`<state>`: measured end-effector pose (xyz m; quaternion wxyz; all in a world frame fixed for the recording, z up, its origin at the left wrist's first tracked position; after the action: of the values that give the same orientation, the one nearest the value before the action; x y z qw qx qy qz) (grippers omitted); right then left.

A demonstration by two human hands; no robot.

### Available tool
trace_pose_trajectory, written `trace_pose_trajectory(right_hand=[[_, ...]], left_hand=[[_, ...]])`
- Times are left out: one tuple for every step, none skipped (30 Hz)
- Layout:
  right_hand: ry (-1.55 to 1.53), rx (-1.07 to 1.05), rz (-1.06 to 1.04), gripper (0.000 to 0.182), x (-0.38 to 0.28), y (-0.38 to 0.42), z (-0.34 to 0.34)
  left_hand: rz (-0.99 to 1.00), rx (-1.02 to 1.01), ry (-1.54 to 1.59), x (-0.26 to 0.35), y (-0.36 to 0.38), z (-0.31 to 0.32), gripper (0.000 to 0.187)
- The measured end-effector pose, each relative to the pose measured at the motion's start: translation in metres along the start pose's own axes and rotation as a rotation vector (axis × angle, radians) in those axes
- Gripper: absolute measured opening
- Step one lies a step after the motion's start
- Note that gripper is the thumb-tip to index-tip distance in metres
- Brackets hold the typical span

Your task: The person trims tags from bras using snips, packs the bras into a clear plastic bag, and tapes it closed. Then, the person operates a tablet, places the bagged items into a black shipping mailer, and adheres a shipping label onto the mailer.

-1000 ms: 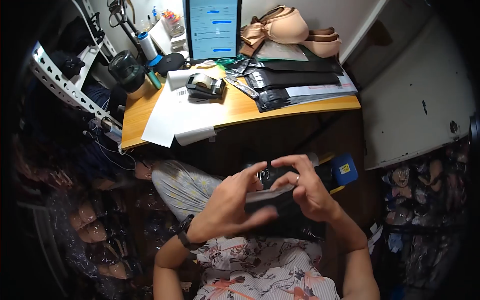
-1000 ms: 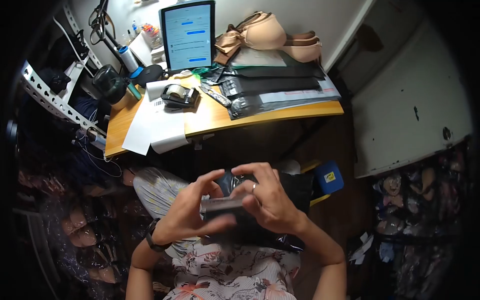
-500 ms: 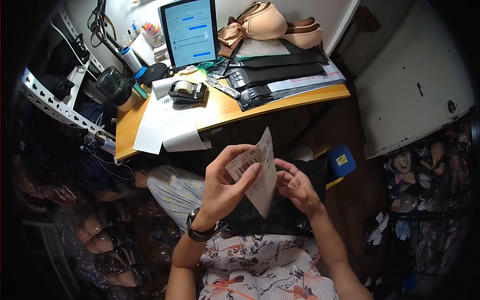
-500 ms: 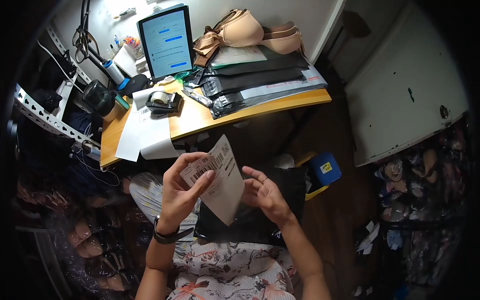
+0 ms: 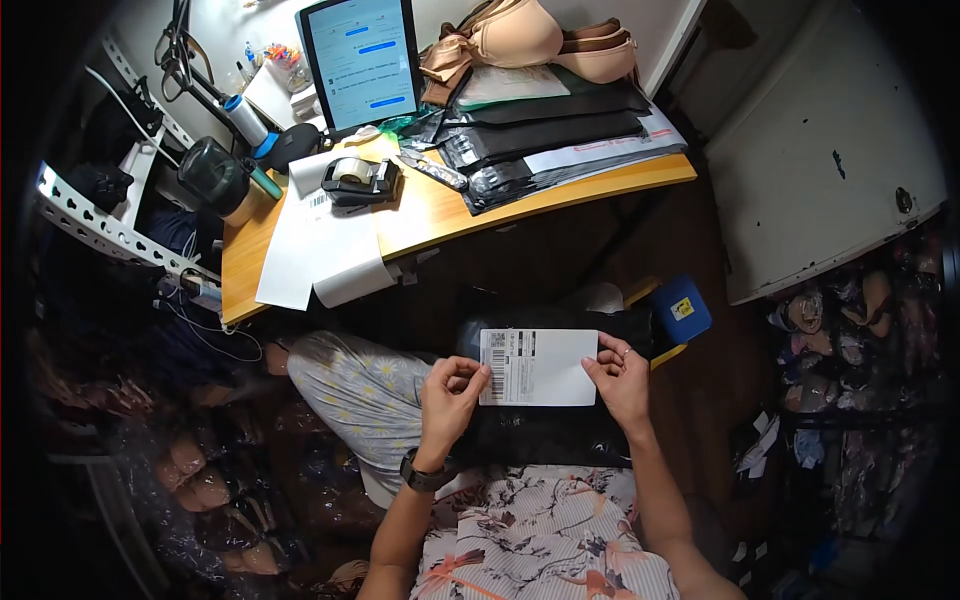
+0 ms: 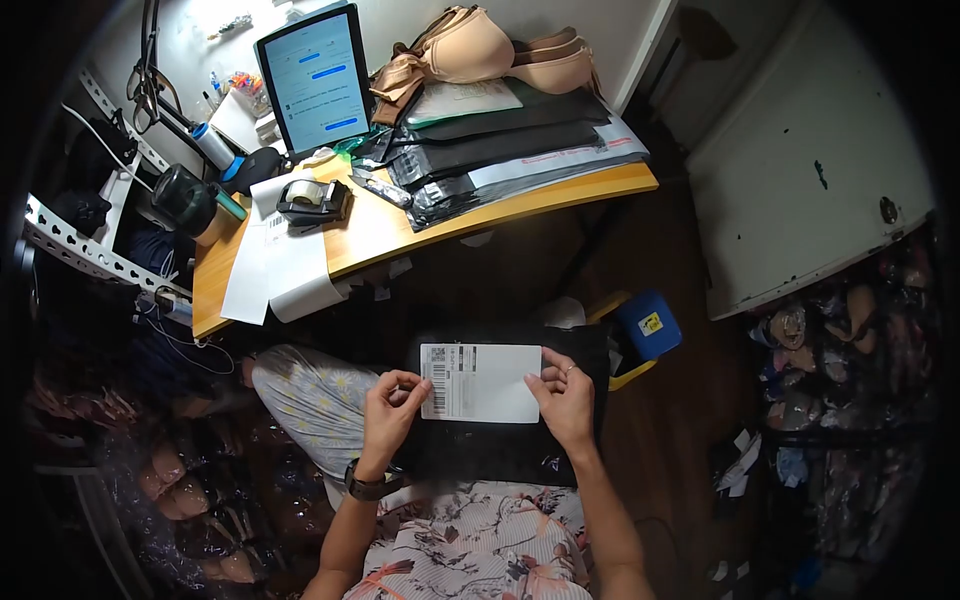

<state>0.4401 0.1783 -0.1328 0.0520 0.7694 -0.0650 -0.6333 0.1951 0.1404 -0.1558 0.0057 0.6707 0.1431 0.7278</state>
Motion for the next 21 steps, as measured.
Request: trace_pose_trajectory(right_hand=[[0.075,0.012,-0.004,0.045,0.003,0.001,-0.001],[0.149,0.023,-0.009,0.047,0.004,0.002,-0.001],[0.223,0.034,-0.012,0.05,0.005,0.002,0.0],[0.223,0.032,-0.011,0.05,0.005,0.002,0.0],[0.259,0.037,0.0,0.052,0.005,0.002,0.001],[0.296,0.044,0.011,0.054,0.004,0.002,0.0],[0.334,0.051,0.025,0.056,0.004,0.002,0.0],[0.335,0.053,0.027,0.056,0.004,0.003,0.0],[0.364,0.065,0.022,0.056,0.002,0.003,0.0],[0.391,0.077,0.018,0.057,0.001,0.004,0.001],[0.419,0.088,0.015,0.058,-0.001,0.005,0.002],[0.42,0.088,0.017,0.058,-0.004,0.006,0.003],[0.489,0.081,0.033,0.057,-0.008,0.008,0.005],[0.558,0.073,0.05,0.056,-0.012,0.01,0.006],[0.629,0.063,0.066,0.056,-0.015,0.011,0.007],[0.632,0.057,0.067,0.056,-0.018,0.012,0.007],[0.772,0.118,-0.109,0.055,-0.03,0.014,0.008],[0.903,0.179,-0.292,0.054,-0.041,0.016,0.012],[1.027,0.244,-0.479,0.054,-0.05,0.019,0.018],[1.022,0.238,-0.478,0.054,-0.039,0.017,0.022],[1.074,0.075,-0.478,0.056,-0.014,0.01,0.035]], left_hand=[[-0.013,0.022,-0.077,-0.006,0.001,-0.001,0.016],[-0.026,0.044,-0.154,-0.011,0.001,-0.002,0.017],[-0.028,0.046,-0.155,-0.013,0.0,-0.002,0.017],[-0.001,0.057,-0.222,-0.013,0.0,-0.001,0.017],[0.029,0.066,-0.289,-0.012,-0.001,0.001,0.018],[0.058,0.073,-0.355,-0.011,-0.002,0.002,0.018],[0.056,0.07,-0.355,-0.011,-0.003,0.002,0.018],[-0.007,0.037,-0.419,-0.008,-0.004,0.004,0.02],[-0.069,0.003,-0.484,-0.005,-0.004,0.006,0.023],[-0.133,-0.03,-0.549,-0.003,-0.003,0.007,0.028],[-0.135,-0.033,-0.55,0.002,-0.001,0.008,0.028],[-0.03,0.026,-0.671,0.012,0.002,0.009,0.033],[0.078,0.086,-0.791,0.022,0.005,0.013,0.039],[0.186,0.146,-0.91,0.029,0.008,0.017,0.045],[0.182,0.146,-0.909,0.027,0.008,0.025,0.045],[0.428,0.063,-0.995,0.033,0.009,0.047,0.051],[0.675,-0.018,-1.076,0.036,0.014,0.068,0.056],[0.669,-0.008,-1.081,0.031,0.013,0.081,0.056],[0.656,-0.114,-1.113,0.022,0.012,0.1,0.054],[0.641,-0.226,-1.143,0.012,0.011,0.11,0.053],[0.639,-0.231,-1.147,0.002,0.009,0.108,0.053]])
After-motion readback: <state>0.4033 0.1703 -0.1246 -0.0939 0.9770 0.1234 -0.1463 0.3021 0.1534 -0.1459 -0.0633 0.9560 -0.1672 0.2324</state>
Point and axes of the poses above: each hand's wrist, its own y-axis away from the middle knuckle, its own z-axis out of the palm, x = y × z, the point moved 5 cm from there along -y, towards the middle knuckle, and after that the axes turned 2 degrees about y, right-handed, at the moved point
